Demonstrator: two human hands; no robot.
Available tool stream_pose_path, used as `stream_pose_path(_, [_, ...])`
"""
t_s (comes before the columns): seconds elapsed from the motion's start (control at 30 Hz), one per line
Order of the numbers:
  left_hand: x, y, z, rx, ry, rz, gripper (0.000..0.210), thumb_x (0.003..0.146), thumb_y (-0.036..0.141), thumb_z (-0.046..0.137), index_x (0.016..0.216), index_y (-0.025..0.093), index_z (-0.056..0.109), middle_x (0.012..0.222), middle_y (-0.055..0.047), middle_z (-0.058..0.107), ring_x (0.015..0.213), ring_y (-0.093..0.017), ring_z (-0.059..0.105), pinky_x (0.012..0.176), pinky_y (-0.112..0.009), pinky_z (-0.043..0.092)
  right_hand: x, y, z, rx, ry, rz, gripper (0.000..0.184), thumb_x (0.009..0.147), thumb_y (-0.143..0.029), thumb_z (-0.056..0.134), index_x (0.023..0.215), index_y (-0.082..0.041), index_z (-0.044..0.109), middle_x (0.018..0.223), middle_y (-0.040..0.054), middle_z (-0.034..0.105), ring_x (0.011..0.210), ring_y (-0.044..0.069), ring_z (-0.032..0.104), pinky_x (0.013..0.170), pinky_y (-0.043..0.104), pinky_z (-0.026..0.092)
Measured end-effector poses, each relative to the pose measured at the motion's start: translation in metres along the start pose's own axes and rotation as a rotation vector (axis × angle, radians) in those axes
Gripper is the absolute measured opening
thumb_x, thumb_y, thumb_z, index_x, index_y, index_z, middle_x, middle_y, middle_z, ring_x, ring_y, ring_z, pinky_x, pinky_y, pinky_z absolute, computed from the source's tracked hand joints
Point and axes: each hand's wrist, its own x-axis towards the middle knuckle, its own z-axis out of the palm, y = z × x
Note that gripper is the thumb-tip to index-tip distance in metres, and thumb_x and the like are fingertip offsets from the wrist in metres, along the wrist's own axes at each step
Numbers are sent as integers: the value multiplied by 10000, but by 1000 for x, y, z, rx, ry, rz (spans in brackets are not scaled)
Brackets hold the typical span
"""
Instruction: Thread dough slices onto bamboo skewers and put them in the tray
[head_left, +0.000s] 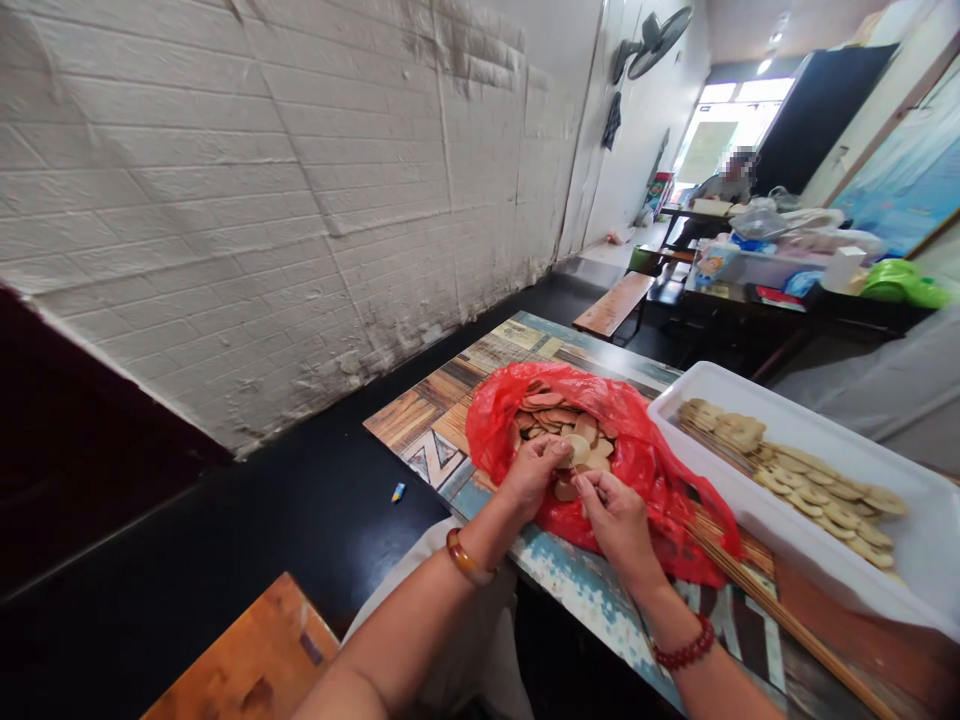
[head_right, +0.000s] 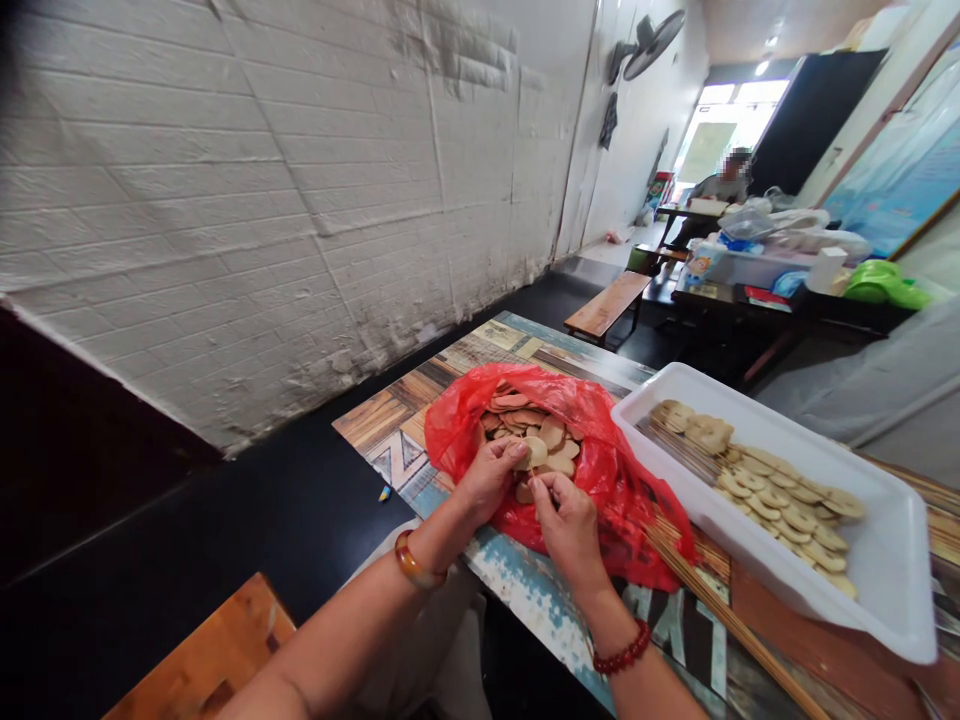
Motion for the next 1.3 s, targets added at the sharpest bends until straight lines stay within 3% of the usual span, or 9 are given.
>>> stream_pose_path(0.53, [-3, -8, 3, 100, 69, 43, 360, 657, 462, 712, 699, 115, 625, 629, 6, 559, 539, -75, 457, 528, -209, 339, -3, 2, 3, -44, 0, -13, 282, 890, -375, 455, 743, -204, 624, 640, 10, 634, 565, 151, 548, 562, 258, 400])
stream_pose_path(0.7, [-6, -6, 6, 97, 9, 34, 364, 665, 467, 705, 693, 116, 613, 617, 16, 534, 532, -68, 437, 510, -201, 325, -1, 1, 2, -3, 42, -14, 279, 855, -397, 506, 712, -200, 642, 595, 4, 614, 540, 146, 534, 554, 254, 401])
stream_pose_path(0.8, [-6, -4, 6, 124, -16, 50, 365, 677, 466, 698, 790, 125, 634, 661, 10, 564, 561, -77, 474, 543, -203, 365, 3, 1, -1, 66, 79, 14, 290, 820, -438, 548, 713, -192, 660, 569, -2, 600, 529, 142, 526, 546, 250, 402])
stream_pose_path(0.93, [-2, -4, 4, 207, 88, 166, 353, 765, 471, 604, 902, 145, 619, 708, -11, 608, 599, -101, 537, 590, -222, 413, 10, 8, -13, 133, 191, 73, 345, 814, -500, 532, 751, -180, 645, 562, -15, 583, 509, 127, 503, 517, 235, 399])
stream_pose_path(1.07, [7, -2, 0, 512, 179, 351, 236, 828, 377, 523, 837, 158, 608, 685, -13, 601, 606, -122, 544, 599, -247, 431, 15, 19, -20, 215, 285, 142, 413, 816, -565, 494, 724, -177, 601, 507, -40, 526, 422, 101, 420, 433, 222, 345])
stream_pose_path(1.2, [14, 9, 2, 1136, 160, 617, 163, 846, 253, 487, 833, 181, 634, 837, -57, 629, 827, -179, 569, 771, -309, 433, 17, 24, -19, 288, 299, 175, 421, 795, -591, 514, 699, -185, 575, 500, -60, 493, 395, 83, 372, 397, 210, 308])
stream_pose_path(1.3, [19, 18, 9, 1556, 167, 666, 181, 852, 270, 487, 862, 183, 645, 909, -90, 609, 922, -226, 539, 819, -357, 406, 17, 24, -17, 325, 284, 187, 407, 790, -583, 531, 709, -187, 580, 489, -70, 471, 386, 80, 361, 378, 202, 290])
